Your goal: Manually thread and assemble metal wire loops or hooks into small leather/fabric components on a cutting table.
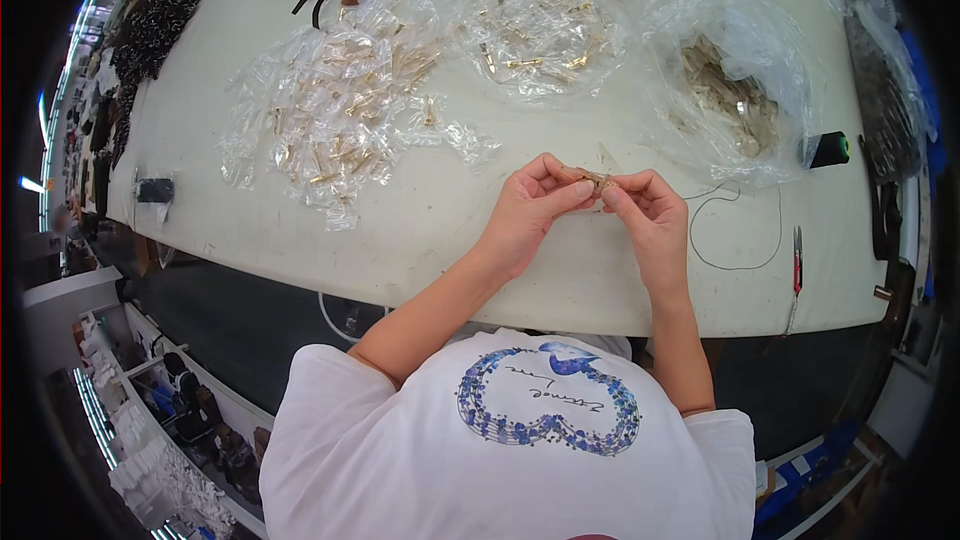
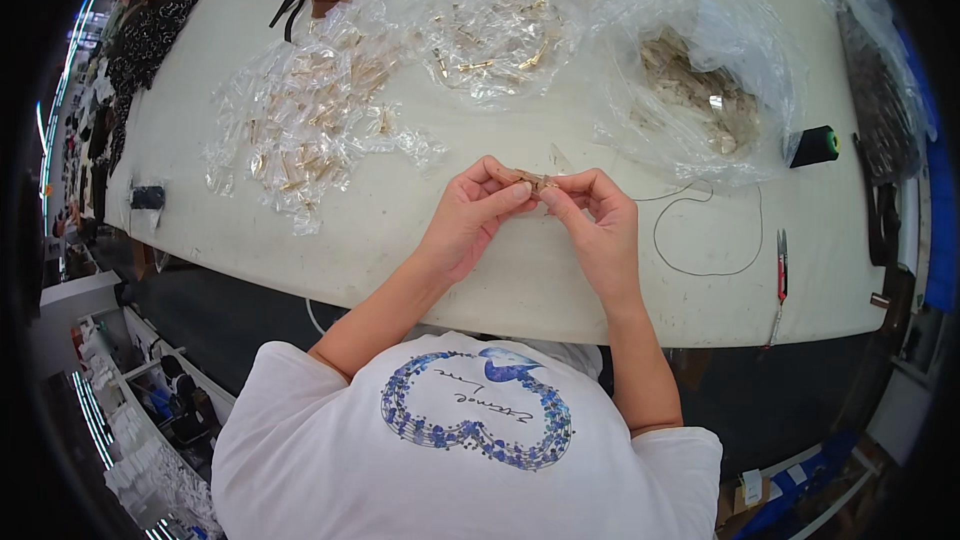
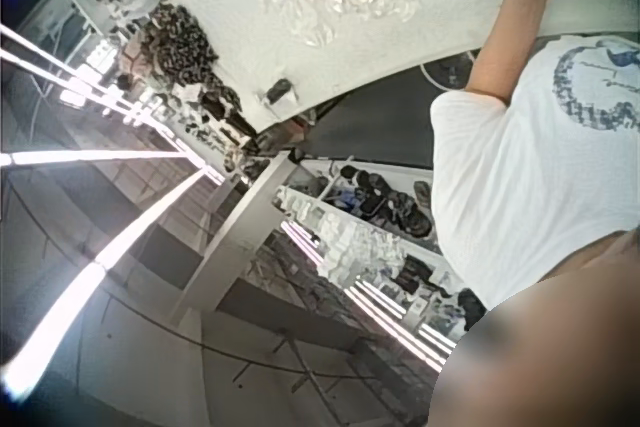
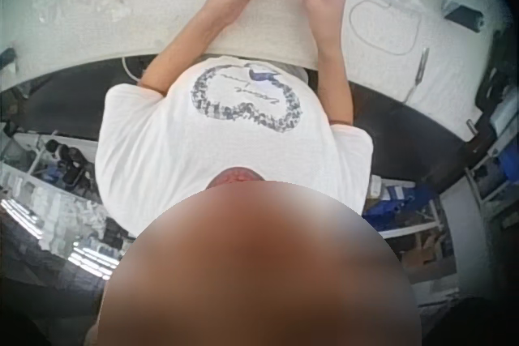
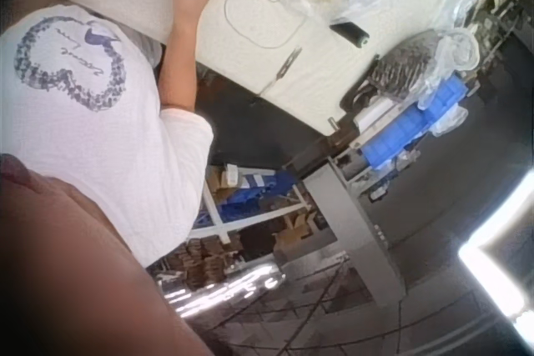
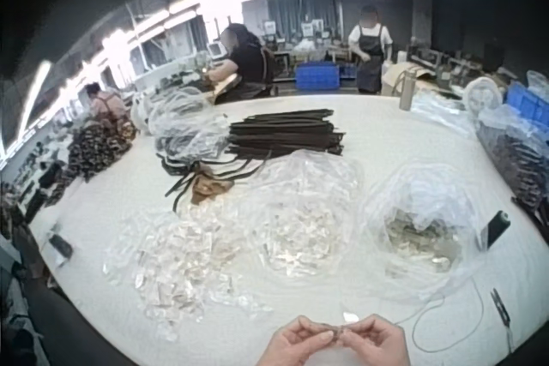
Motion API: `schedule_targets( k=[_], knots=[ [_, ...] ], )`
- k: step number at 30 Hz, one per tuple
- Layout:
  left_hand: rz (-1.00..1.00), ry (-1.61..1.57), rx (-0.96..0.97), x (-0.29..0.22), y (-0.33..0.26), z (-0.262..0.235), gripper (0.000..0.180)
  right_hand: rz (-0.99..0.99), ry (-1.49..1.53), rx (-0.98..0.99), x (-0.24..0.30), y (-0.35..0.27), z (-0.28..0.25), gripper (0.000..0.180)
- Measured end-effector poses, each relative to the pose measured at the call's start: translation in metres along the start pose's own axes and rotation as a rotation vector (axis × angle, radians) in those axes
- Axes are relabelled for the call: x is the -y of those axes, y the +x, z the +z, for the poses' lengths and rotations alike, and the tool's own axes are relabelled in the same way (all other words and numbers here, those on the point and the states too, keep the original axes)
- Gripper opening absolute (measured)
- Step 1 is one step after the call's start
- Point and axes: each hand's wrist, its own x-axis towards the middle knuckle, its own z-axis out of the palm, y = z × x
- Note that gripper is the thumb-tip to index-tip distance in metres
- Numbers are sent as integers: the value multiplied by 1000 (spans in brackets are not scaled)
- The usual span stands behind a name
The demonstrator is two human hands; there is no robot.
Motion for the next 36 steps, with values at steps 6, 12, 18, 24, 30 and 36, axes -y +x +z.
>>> schedule_targets(
  k=[6, 12, 18, 24, 30, 36],
  knots=[
    [411, 632, -272, -36, -14, -49, 20, -234, -374, -102, 9, 7, 5, 7],
    [635, 1540, -304, -71, -32, -73, 31, -431, -629, -103, 13, 14, 3, 9],
    [738, 1719, -306, -70, 0, -93, 20, -538, -646, -75, 23, 24, 14, 11],
    [238, 831, -68, -75, 4, -54, 12, -497, -478, -24, 42, 25, 14, 11],
    [-119, 380, 380, -74, 9, -11, 17, -55, 279, 278, 56, 23, 11, 15],
    [350, 638, 157, -47, 12, 13, 24, 4, 376, 17, 44, 22, 2, 14]
  ],
)
